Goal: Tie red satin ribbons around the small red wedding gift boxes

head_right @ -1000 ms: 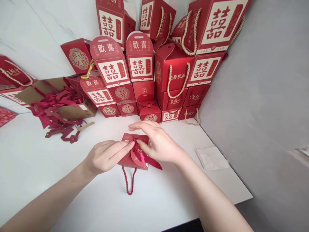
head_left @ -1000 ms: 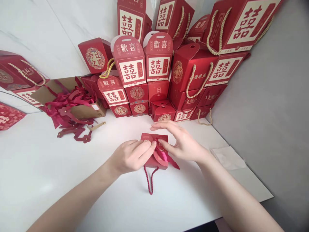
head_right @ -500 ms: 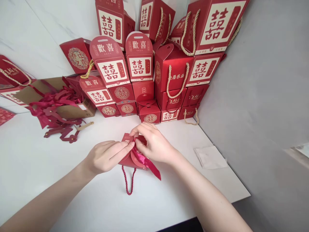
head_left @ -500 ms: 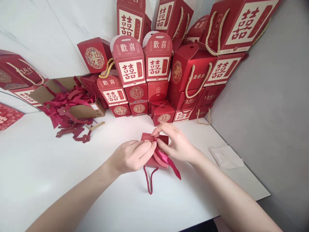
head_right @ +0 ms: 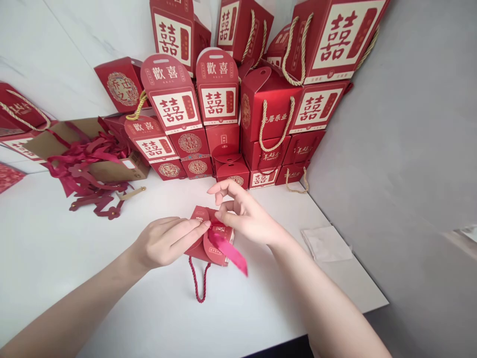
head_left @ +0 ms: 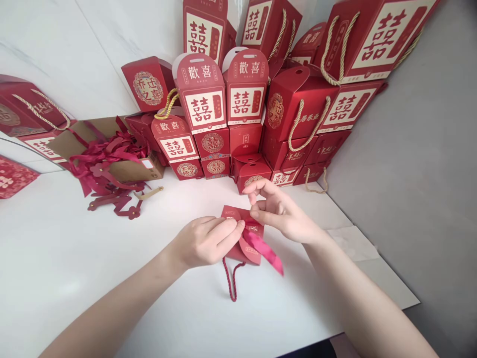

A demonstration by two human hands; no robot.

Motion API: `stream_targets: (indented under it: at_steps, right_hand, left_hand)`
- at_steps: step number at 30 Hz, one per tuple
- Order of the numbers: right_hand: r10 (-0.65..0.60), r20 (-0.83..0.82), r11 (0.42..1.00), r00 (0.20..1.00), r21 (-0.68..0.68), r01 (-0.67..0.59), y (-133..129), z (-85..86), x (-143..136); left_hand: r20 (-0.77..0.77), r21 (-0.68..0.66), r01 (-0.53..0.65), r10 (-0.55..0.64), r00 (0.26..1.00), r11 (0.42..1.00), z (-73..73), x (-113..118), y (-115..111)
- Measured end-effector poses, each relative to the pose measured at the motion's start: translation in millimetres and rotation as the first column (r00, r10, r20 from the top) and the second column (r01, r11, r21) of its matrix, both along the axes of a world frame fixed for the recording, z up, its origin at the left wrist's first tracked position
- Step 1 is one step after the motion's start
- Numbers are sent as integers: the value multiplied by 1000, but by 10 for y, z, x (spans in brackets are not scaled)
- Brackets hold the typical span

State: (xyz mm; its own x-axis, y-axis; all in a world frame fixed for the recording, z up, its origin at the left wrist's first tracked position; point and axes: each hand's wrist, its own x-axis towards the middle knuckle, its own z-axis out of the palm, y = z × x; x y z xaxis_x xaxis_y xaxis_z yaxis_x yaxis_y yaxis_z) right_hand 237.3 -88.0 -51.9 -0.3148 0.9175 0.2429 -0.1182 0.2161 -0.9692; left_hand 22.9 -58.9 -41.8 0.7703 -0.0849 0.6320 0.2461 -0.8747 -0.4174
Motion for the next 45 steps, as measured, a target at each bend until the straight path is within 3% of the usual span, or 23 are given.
stream_targets:
  at_steps: [3, 6, 8, 10, 11, 12, 13, 14, 16, 17, 20, 28, 33, 36, 39, 42, 45]
  right_hand:
    - [-34, -50, 999, 998, -34, 32, 28, 64, 136]
    - [-232, -56, 972, 971, -40, 230, 50, 113, 340]
    - [-476, -64, 878, 877, 17, 478, 59, 133, 497]
    - [-692, -33, 709, 721, 155, 688, 60, 147, 618]
    - [-752, 40, 643, 658, 266, 719, 56, 154, 649]
    - [-772, 134, 617, 621, 388, 684, 50, 160, 655]
    - [-751, 240, 641, 615, 490, 591, 41, 166, 635]
    - [-689, 348, 699, 636, 550, 457, 31, 170, 593]
    - [-462, 505, 835, 730, 526, 165, 11, 169, 464]
    - [-339, 543, 875, 768, 482, 46, 4, 162, 393]
    - [-161, 558, 902, 814, 419, -108, 5, 113, 226]
    - [-186, 469, 905, 863, 424, -35, 6, 68, 142]
    - [-112, 384, 986, 916, 160, 53, -32, 110, 175]
    - [3, 263, 1000, 965, -18, 2, -11, 99, 226]
    - [101, 231, 991, 968, -104, -79, 1, 102, 244]
    - [71, 343, 997, 937, -18, -68, -22, 121, 204]
    - [-91, 511, 979, 855, 202, -17, -43, 114, 144]
  left_hand:
    - [1, -1, 13, -13, 1000, 1000, -2, 7, -5]
    - [15, -2, 20, -20, 1000, 1000, -9, 7, 7]
    - [19, -11, 19, -19, 1000, 1000, -15, 0, 18]
    - [19, -29, 20, -19, 1000, 999, -22, -10, 27]
    - [17, -39, 21, -21, 1000, 999, -25, -16, 30]
    - [14, -46, 24, -24, 1000, 999, -29, -21, 32]
    - [10, -53, 24, -23, 1000, 998, -33, -25, 33]
    - [7, -61, 21, -20, 1000, 998, -36, -29, 34]
    - [7, -85, 8, -8, 1000, 996, -44, -34, 35]
    - [11, -102, 1, 0, 1000, 995, -49, -36, 37]
    - [22, -149, -10, 13, 1000, 989, -66, -38, 44]
    - [43, -180, -28, 37, 998, 983, -120, -38, 63]
    - [48, -194, -39, 49, 998, 980, -148, -44, 77]
    - [49, -198, -34, 45, 998, 980, -142, -47, 78]
    - [52, -187, -47, 57, 997, 981, -119, -41, 70]
    - [50, -178, -57, 67, 997, 982, -99, -30, 60]
    - [52, -172, -55, 65, 997, 984, -101, -33, 63]
